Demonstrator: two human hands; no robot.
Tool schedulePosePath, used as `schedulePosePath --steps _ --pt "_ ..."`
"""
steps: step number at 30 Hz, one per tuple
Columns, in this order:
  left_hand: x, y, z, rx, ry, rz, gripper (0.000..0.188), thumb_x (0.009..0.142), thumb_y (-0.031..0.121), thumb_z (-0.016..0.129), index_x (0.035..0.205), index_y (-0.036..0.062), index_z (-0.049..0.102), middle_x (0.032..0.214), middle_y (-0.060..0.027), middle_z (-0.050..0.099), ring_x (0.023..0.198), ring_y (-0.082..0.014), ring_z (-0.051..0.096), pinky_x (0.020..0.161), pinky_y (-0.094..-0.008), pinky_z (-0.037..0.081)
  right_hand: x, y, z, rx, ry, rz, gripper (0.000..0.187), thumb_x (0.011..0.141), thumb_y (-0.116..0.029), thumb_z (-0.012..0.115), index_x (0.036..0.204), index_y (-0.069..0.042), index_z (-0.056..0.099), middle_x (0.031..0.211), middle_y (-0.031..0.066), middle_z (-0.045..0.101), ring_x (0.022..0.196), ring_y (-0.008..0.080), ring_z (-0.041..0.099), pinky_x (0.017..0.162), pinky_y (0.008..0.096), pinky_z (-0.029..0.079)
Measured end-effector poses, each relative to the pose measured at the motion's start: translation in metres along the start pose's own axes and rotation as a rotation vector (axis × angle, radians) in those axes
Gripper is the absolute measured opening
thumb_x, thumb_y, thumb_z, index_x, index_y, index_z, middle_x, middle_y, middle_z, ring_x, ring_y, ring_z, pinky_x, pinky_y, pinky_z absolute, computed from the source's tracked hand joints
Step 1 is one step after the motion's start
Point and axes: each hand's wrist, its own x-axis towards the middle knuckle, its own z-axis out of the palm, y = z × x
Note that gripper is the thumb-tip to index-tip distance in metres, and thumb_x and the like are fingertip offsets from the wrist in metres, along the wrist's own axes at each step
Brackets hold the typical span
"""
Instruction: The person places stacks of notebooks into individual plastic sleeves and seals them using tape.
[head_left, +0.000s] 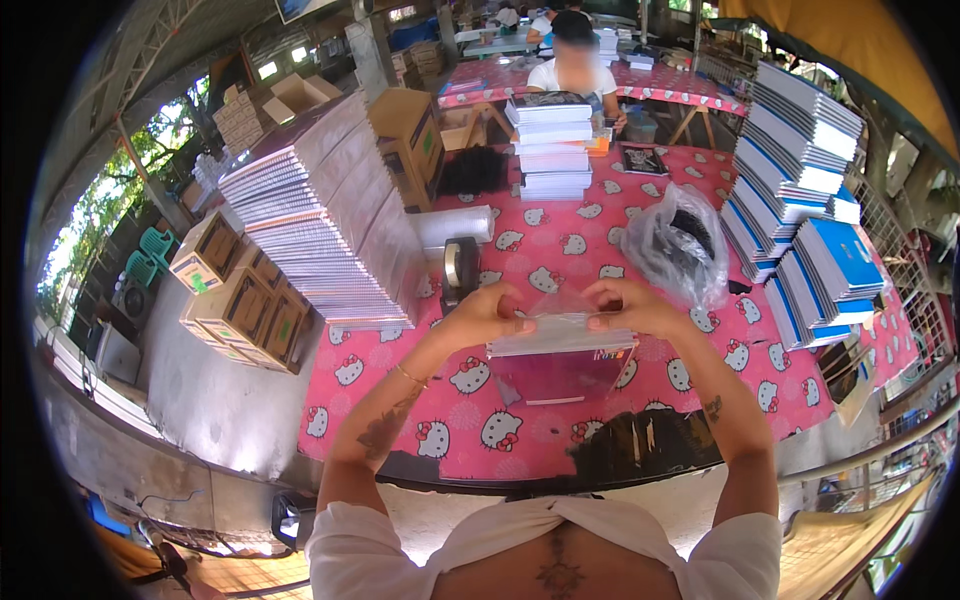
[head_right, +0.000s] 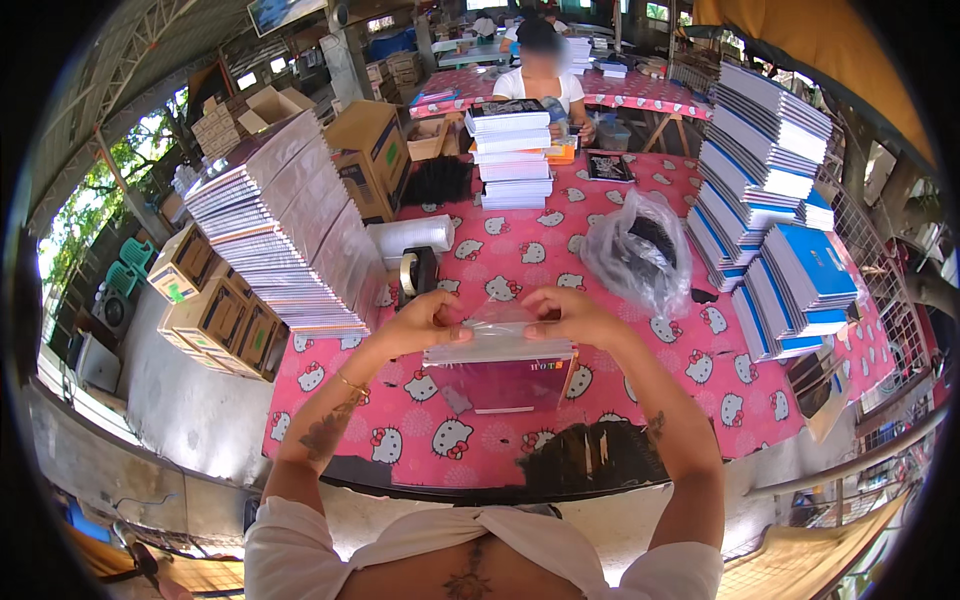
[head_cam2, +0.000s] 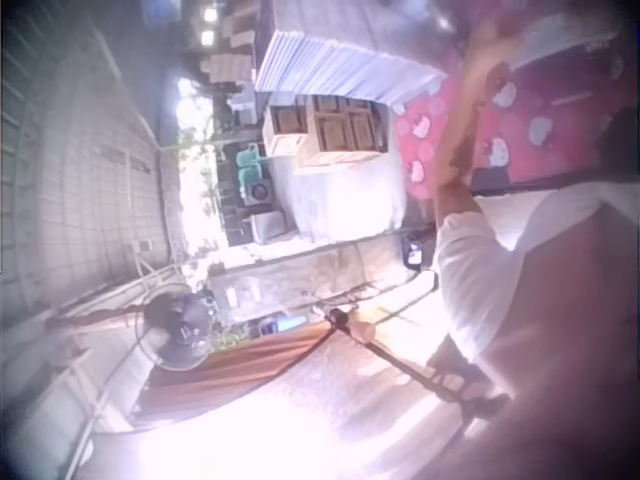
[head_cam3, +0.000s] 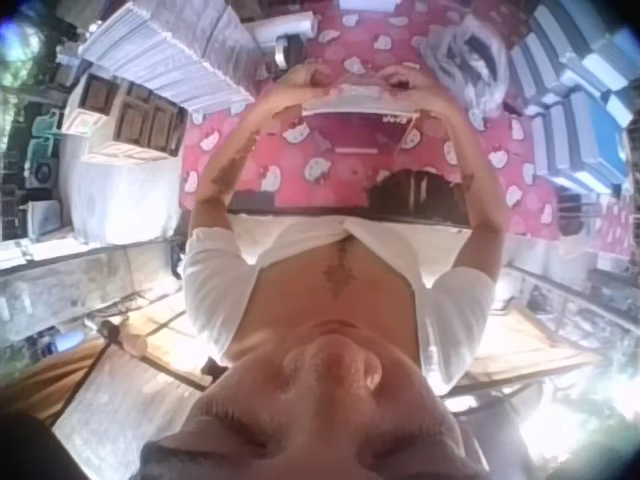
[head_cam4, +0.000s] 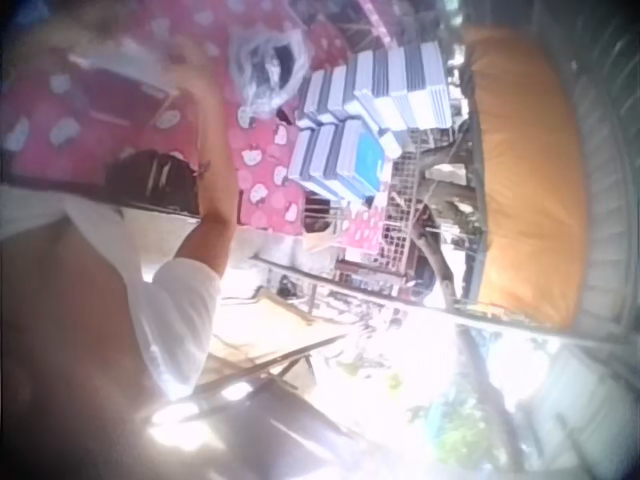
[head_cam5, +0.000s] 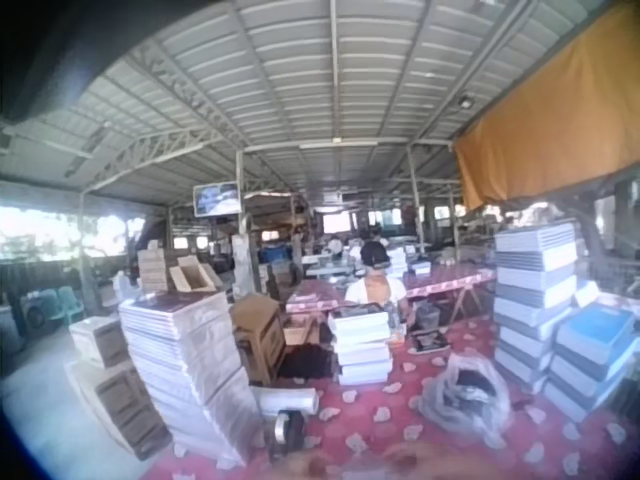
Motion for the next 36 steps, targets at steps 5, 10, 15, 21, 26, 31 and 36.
schedulePosePath --steps 5,10,15,21,26,31,36 --pt "0.046 0.012 -0.02 -0.409 -0.403 0.045 0.036 0.088 0.031 0.073 0.109 0.0029 0.066 0.092 -0.0022 0.068 0.08 -0.0103 0.062 0.072 -0.024 0.048 0.0 0.007 0.007 0.259 0.062 0.109 0.052 0.08 -0.026 0.082 0.122 -0.004 0.061 0.1 0.0069 0.067 0.092 0.0135 0.061 0.08 0.0291 0.048" --pt "0.085 -0.033 0.003 -0.482 -0.124 -0.106 0.031 0.094 0.032 0.064 0.107 0.0039 0.068 0.093 -0.0067 0.071 0.085 -0.0142 0.068 0.069 -0.0245 0.049 -0.008 0.004 0.012 0.215 0.119 0.108 0.047 0.083 -0.025 0.08 0.12 -0.001 0.063 0.096 0.0067 0.067 0.089 0.0131 0.062 0.079 0.0287 0.048" --pt "0.016 -0.197 -0.034 0.404 0.649 -0.046 0.027 0.085 0.027 0.075 0.104 0.0083 0.069 0.088 -0.0052 0.071 0.076 -0.0168 0.068 0.069 -0.0348 0.055 -0.002 -0.003 0.023 0.216 0.14 0.094 0.045 0.084 -0.025 0.078 0.119 0.0 0.063 0.093 0.0071 0.068 0.086 0.0133 0.062 0.077 0.0294 0.048" --pt "0.016 -0.231 -0.009 -0.857 0.591 -0.636 0.02 0.083 0.024 0.077 0.092 0.0076 0.069 0.079 0.0015 0.063 0.061 -0.0102 0.05 0.063 -0.0288 0.05 -0.007 -0.002 0.022 0.187 0.186 0.127 0.047 0.085 -0.025 0.077 0.121 0.001 0.061 0.094 0.0079 0.069 0.085 0.0138 0.063 0.077 0.0285 0.049" --pt "0.005 -0.22 0.055 -0.985 0.929 -0.314 0.017 0.085 0.021 0.075 0.092 0.007 0.069 0.081 0.0014 0.064 0.064 -0.0095 0.055 0.058 -0.0258 0.047 -0.016 -0.009 0.017 0.183 0.209 0.172 0.046 0.086 -0.022 0.076 0.123 0.001 0.06 0.094 0.0071 0.068 0.085 0.0136 0.063 0.078 0.0284 0.049" --pt "-0.011 -0.254 0.013 0.603 0.659 -0.517 0.011 0.086 0.014 0.063 0.091 0.0061 0.07 0.082 -0.0105 0.071 0.07 -0.027 0.069 0.059 -0.0425 0.053 -0.006 -0.017 0.025 0.189 0.187 0.16 0.046 0.086 -0.02 0.076 0.123 0.001 0.06 0.094 0.007 0.068 0.085 0.0135 0.063 0.077 0.0281 0.049" --pt "0.006 -0.06 -0.062 0.687 0.328 -0.064 0.018 0.084 0.025 0.066 0.084 0.0078 0.071 0.08 -0.0139 0.071 0.072 -0.0307 0.07 0.064 -0.0447 0.053 -0.01 -0.018 0.024 0.16 0.234 0.153 0.047 0.086 -0.02 0.076 0.125 0.0 0.059 0.093 0.0083 0.069 0.085 0.0137 0.064 0.075 0.0284 0.049"
